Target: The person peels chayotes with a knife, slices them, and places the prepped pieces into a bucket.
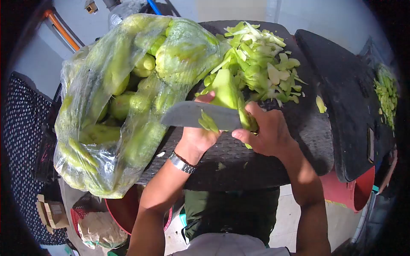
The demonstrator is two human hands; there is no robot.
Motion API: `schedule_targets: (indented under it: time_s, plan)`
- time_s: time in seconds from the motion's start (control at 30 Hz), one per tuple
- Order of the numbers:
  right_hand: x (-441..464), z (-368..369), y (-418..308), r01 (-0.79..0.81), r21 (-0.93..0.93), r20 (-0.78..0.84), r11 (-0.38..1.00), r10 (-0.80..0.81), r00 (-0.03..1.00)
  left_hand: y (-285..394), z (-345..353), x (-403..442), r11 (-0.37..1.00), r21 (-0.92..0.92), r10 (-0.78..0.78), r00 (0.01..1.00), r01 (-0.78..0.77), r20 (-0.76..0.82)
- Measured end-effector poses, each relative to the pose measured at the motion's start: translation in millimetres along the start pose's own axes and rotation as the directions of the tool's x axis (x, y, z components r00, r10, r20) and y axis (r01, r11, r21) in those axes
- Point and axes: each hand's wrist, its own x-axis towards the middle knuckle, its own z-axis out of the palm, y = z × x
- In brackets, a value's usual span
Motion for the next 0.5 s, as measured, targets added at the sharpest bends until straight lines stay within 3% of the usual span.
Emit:
schedule_targets:
  time_s: [0.23, 0.3, 0.43, 0.47, 0.5]
  plan:
    - [1.2, -4.7, 17.4, 0.057, -0.156, -0.017, 0.986, -0.061, 0.998, 2.6, 4.4, 0.1, 0.994, 0.112, 0.021, 1.000, -0.019, -0.019]
    - [2.2, -6.5, 29.2, 0.026, -0.187, -0.037, 0.982, -0.034, 0.999, -0.2, 9.2, -10.4, 0.996, 0.070, 0.044, 0.997, -0.049, 0.069]
    - [4.9, -13.8, 24.9, -0.054, -0.218, -0.045, 0.974, 0.045, 0.998, 3.7, 5.5, -9.8, 0.997, 0.075, 0.023, 0.998, -0.027, 0.054]
    - [5.2, -14.8, 27.8, -0.041, -0.220, -0.041, 0.975, 0.033, 0.999, 1.7, 5.0, -9.9, 1.000, 0.000, 0.030, 0.999, -0.030, 0.031]
    - [3.3, -15.1, 30.8, -0.033, -0.220, -0.036, 0.975, 0.026, 0.999, 2.8, 5.2, -9.8, 0.996, 0.089, 0.022, 0.999, -0.026, 0.038]
